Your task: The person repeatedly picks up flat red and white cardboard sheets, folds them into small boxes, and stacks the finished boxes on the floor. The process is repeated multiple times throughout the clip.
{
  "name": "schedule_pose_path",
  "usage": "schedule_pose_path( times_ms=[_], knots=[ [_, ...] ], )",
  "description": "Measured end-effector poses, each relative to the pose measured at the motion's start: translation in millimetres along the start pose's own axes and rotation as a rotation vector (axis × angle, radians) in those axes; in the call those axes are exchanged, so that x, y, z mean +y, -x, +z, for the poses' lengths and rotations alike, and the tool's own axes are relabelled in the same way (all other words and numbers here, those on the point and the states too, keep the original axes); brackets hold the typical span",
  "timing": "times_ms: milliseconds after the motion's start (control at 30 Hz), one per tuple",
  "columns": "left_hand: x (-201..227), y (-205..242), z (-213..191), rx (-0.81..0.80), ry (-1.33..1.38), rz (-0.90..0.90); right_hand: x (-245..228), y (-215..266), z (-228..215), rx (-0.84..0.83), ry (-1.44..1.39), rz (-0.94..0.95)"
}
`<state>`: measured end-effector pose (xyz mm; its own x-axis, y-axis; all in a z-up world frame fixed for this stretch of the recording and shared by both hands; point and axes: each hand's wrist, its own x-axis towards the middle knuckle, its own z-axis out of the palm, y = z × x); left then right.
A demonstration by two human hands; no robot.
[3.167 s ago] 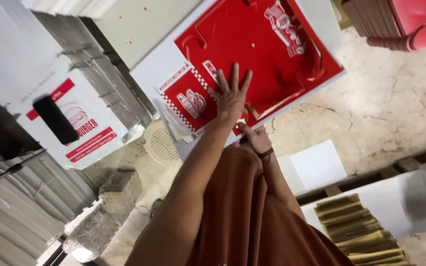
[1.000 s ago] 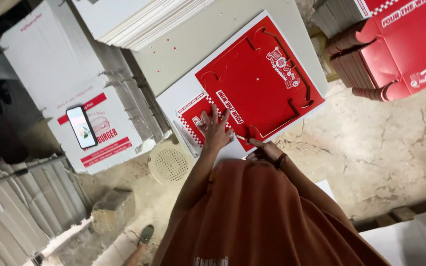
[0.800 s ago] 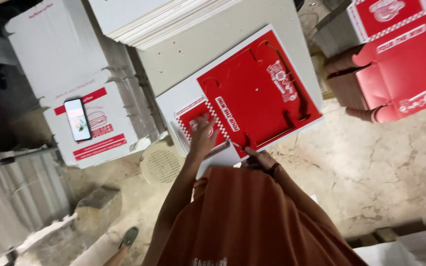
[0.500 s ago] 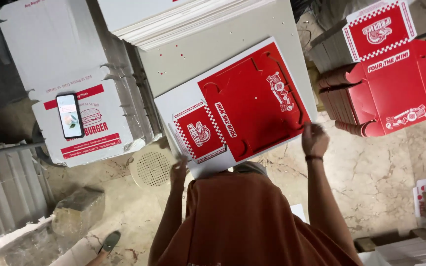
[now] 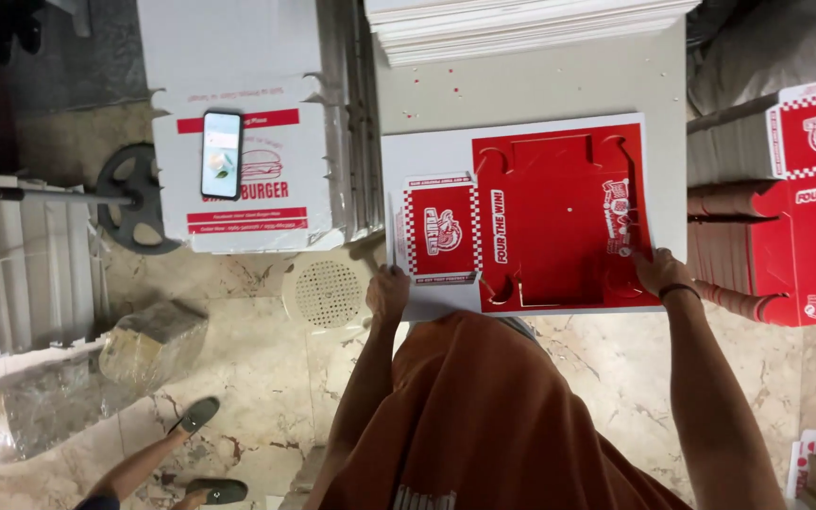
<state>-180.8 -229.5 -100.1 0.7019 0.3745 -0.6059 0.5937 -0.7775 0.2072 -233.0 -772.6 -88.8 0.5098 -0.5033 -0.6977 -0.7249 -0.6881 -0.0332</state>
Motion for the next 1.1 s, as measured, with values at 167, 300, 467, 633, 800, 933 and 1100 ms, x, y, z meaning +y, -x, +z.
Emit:
schedule_pose_path(
  times_ms=[167,300,467,633,800,933,1100],
  knots=[
    [34,23,-64,-0.030,0.108,0.057,-12,55,-43,0.276,0.011,-0.207],
    [48,15,-121,0.006,0.593,0.402,-54,130,-126,0.313,-0.422,-0.413],
    [97,-3,-164,-0.003,0.907,0.283,-84,110,-165,0.281,-0.589,-0.523],
    [139,55,-239,0.347,0.832,0.542,-69,87,-215,0.459,-0.785,-0.754],
    [127,117,-256,0.504,0.821,0.718,-46,145,-255,0.391,-0.718,-0.652],
    [106,166,-211,0.264,0.873,0.484,-14,179,-241,0.308,-0.680,-0.554],
    [100,207,-203,0.276,0.891,0.472,53,136,-204,0.204,-0.802,-0.410]
  ],
)
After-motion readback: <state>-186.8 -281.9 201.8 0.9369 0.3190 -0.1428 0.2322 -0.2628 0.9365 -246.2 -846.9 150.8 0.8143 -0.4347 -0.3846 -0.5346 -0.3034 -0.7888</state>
